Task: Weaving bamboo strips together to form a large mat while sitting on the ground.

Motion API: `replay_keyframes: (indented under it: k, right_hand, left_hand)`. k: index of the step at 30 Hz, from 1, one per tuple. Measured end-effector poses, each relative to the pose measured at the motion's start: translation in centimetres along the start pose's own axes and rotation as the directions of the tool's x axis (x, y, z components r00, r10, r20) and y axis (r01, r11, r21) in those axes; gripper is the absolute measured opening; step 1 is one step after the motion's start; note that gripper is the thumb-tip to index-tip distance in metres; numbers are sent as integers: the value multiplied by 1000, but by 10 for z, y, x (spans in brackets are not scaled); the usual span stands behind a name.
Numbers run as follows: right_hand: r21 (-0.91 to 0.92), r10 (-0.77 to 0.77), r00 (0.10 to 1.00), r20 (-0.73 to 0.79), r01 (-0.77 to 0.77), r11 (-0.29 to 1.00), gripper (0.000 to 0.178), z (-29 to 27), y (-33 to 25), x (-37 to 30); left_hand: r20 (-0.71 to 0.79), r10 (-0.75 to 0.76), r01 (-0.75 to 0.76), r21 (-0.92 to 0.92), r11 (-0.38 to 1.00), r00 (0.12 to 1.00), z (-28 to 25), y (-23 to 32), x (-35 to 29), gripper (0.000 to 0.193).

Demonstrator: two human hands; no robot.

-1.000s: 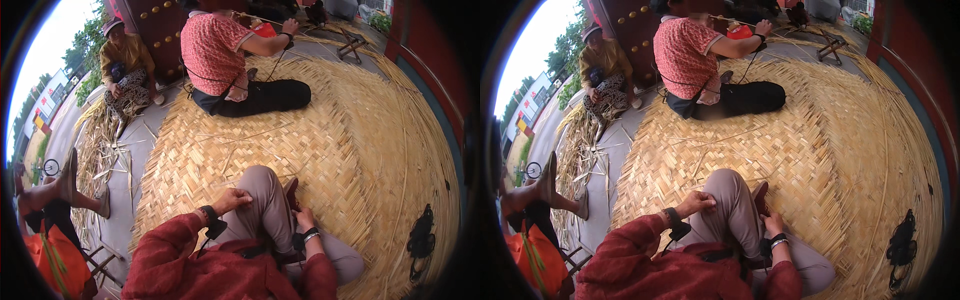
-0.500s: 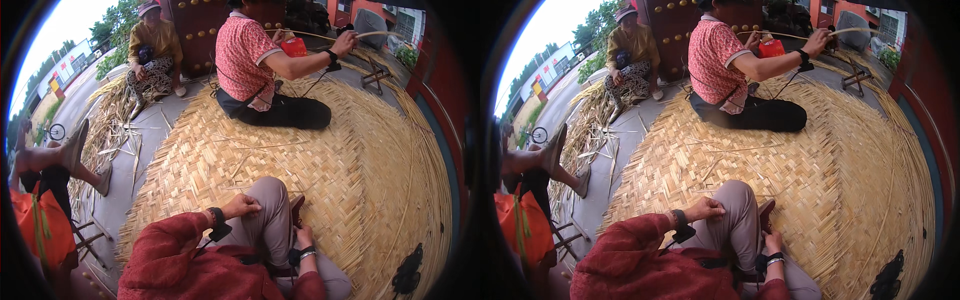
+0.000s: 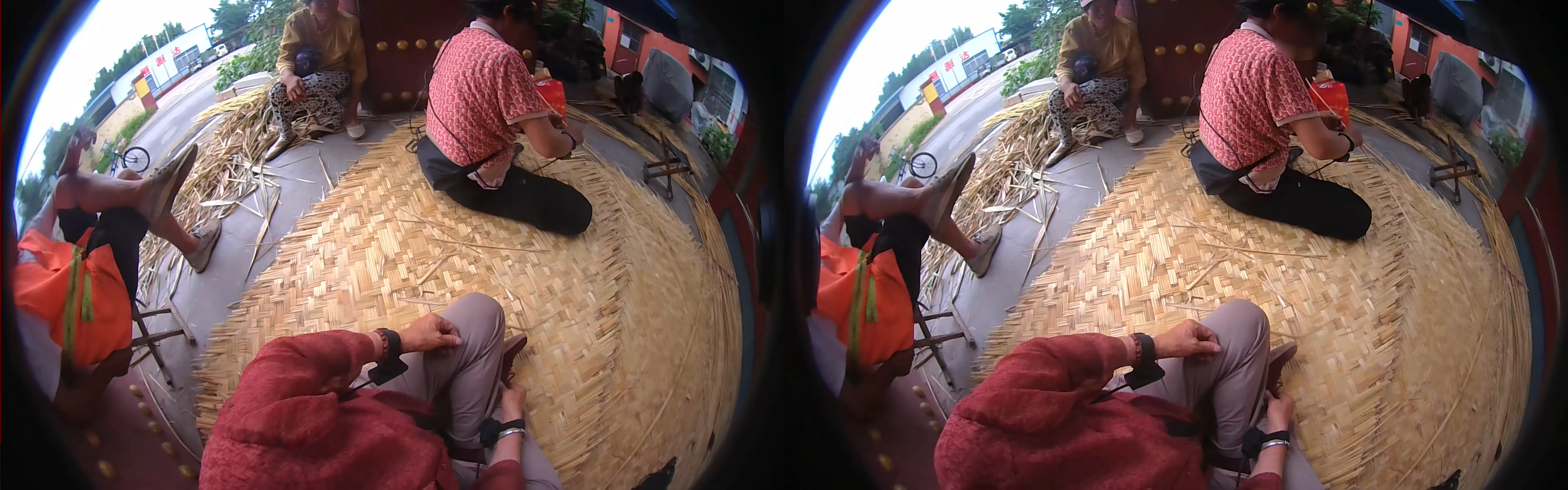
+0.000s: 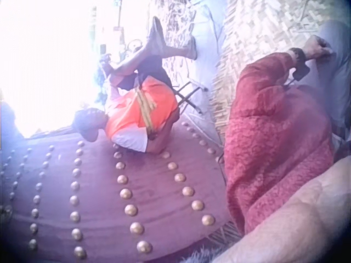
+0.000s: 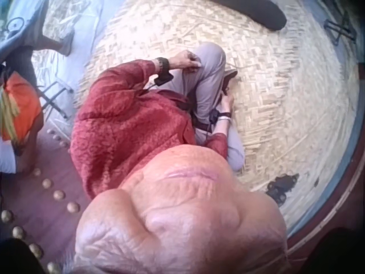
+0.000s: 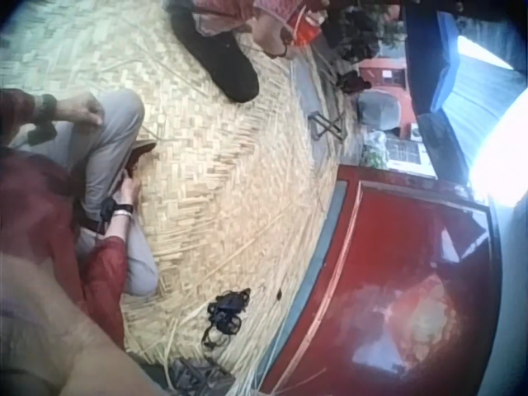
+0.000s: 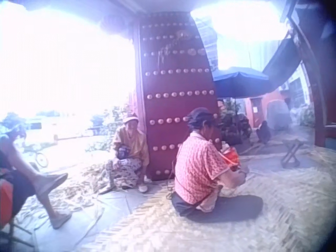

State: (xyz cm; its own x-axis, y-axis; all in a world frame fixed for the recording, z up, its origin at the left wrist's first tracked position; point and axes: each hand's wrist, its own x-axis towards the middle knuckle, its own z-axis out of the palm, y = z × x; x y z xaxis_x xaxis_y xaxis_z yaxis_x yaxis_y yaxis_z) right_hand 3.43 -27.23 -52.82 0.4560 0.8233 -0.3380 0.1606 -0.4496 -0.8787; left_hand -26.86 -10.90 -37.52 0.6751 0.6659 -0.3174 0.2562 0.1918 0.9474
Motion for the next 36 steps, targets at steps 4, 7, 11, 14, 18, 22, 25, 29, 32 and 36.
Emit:
replay_keyframes:
  k: [4,7,11,14,18,22,25,29,32,36]
  right_hand:
    - [-51,4,1000,-14,-5,999,25,-3,14,8]
    - [3,7,1000,-6,-7,1000,25,1,9,6]
    - [-4,7,1000,-13,-7,1000,25,-1,12,10]
    - [3,12,1000,-23,-12,1000,26,1,15,7]
    - [2,47,999,-1,-47,999,25,3,8,6]
    - [5,23,1000,22,-23,1000,24,3,11,9]
    - [-28,57,998,29,-56,998,23,2,15,13]
    - [70,67,996,51,-70,995,21,8,7,11]
    - [144,37,998,41,-42,989,20,9,11,10]
    - [117,47,998,40,-51,992,21,6,24,18]
  left_hand:
    - [-6,4,-3,65,998,1000,1,-4,5,22]
    - [-28,10,-8,74,997,1000,-1,-10,5,23]
    - [-32,47,-45,65,997,998,1,-9,6,25]
    - [-47,14,-11,66,998,999,-1,-6,3,26]
    - [-57,8,-3,102,995,998,-3,-2,0,27]
    - [-55,16,-9,117,993,998,-2,-5,-1,28]
    - [-49,31,-26,107,994,998,-4,-8,1,29]
    - [-46,38,-34,87,996,998,-5,-5,-2,30]
    - [-26,22,-20,80,997,999,-5,1,-4,31]
    - [-20,31,-30,66,997,999,-5,-1,-2,31]
